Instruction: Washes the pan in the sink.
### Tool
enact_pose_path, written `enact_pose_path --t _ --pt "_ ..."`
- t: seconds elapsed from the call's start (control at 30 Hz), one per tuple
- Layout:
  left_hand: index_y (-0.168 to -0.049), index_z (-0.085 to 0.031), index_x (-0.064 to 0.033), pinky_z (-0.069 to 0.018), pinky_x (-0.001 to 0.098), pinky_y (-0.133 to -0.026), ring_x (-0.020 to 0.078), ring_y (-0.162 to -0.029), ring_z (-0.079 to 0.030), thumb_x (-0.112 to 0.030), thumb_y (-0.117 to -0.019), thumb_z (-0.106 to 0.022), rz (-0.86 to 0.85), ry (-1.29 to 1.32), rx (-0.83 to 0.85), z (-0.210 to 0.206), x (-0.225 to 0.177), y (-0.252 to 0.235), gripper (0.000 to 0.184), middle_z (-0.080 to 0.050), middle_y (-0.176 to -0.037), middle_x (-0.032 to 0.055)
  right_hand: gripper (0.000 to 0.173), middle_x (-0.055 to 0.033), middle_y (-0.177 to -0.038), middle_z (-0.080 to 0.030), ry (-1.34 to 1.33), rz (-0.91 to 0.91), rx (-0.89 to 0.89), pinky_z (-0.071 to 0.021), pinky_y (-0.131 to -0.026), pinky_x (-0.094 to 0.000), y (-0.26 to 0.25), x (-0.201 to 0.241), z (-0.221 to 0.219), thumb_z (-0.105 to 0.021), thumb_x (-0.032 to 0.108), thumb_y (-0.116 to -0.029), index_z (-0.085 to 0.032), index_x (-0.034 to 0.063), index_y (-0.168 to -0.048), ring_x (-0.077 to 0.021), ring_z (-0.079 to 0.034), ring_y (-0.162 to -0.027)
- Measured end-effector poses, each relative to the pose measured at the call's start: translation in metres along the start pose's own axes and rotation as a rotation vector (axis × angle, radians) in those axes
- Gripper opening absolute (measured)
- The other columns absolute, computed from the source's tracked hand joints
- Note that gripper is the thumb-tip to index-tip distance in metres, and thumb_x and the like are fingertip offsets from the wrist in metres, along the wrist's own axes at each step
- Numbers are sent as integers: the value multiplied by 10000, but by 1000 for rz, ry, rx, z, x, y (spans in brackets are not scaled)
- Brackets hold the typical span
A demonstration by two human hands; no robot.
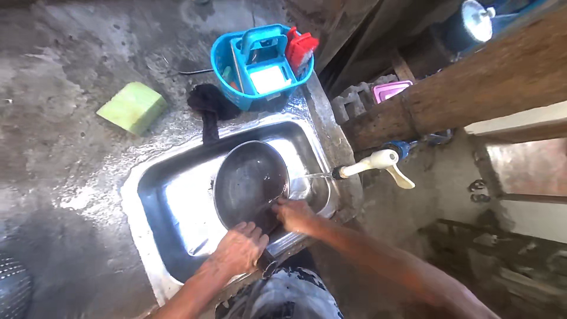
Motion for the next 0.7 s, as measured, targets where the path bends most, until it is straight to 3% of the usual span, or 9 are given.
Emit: enact_pose_path --t 0.1,0.2,0.27,0.33,0.4,0.5,0.57,0.63,0.7 --pt "-783 -653 -106 -558 424 -636 279 -744 -704 -363 -623 -787 22 17 6 8 -1 -7 331 -670 -717 69 432 -212 -1455 -549 67 -56 -68 -521 -898 -661 -23 -32 17 -543 155 -1019 -565 184 -1450 -462 -653 -1125" --pt "-809 -657 -101 -562 439 -659 297 -778 -709 -377 -638 -790 17 41 67 13 2 -14 351 -678 -745 84 410 -186 -1389 -602 0 2 -27 -519 -889 -677 -15 -14 3 -581 210 -996 -612 177 -1403 -438 -647 -1148" --pt "-875 -666 -85 -557 457 -729 319 -852 -705 -326 -716 -789 24 69 185 10 -3 -13 314 -693 -814 107 382 -181 -1343 -629 -1 25 44 -507 -887 -682 -10 1 -1 -590 214 -989 -623 162 -1365 -426 -639 -1165" --pt "-849 -666 -92 -558 438 -701 304 -815 -707 -321 -701 -791 23 51 153 10 -6 -14 301 -687 -781 94 436 -235 -1397 -578 73 -41 32 -508 -875 -693 -19 -12 15 -595 161 -979 -575 147 -1414 -474 -641 -1134" --pt "-836 -662 -98 -557 434 -691 295 -791 -705 -341 -690 -791 42 56 122 17 -4 -20 311 -681 -756 83 456 -228 -1442 -549 117 -93 -21 -517 -877 -671 -34 -29 24 -582 153 -983 -556 174 -1438 -468 -655 -1107" --pt "-896 -672 -92 -552 457 -746 313 -850 -703 -369 -702 -802 37 98 204 18 0 -21 362 -697 -817 101 381 -216 -1314 -642 -65 3 -9 -499 -903 -709 -22 -8 3 -637 212 -968 -640 158 -1346 -448 -642 -1155" --pt "-957 -666 -71 -543 474 -809 337 -920 -692 -324 -770 -781 34 123 292 11 -5 -15 335 -697 -888 129 365 -202 -1332 -624 -46 18 35 -505 -895 -701 -19 -4 1 -607 231 -991 -630 165 -1349 -440 -634 -1170" --pt "-884 -676 -88 -559 450 -735 308 -836 -708 -328 -706 -798 39 98 165 15 -3 -16 323 -695 -806 100 412 -202 -1465 -555 42 -78 -35 -504 -935 -675 -30 -26 25 -540 217 -1034 -572 180 -1442 -456 -628 -1196" --pt "-818 -673 -103 -559 437 -668 278 -751 -707 -365 -645 -798 60 110 23 26 5 -21 338 -681 -728 69 393 -189 -1420 -579 102 -142 -155 -519 -914 -656 -49 -48 40 -520 215 -1045 -574 192 -1434 -451 -633 -1170"
Point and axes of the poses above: each hand's wrist, its own y-axis away from the middle knuckle, its own z-axis out of the back of the hand, x = y × z, the point moved 4 cm from there along -y, towards the middle knuckle
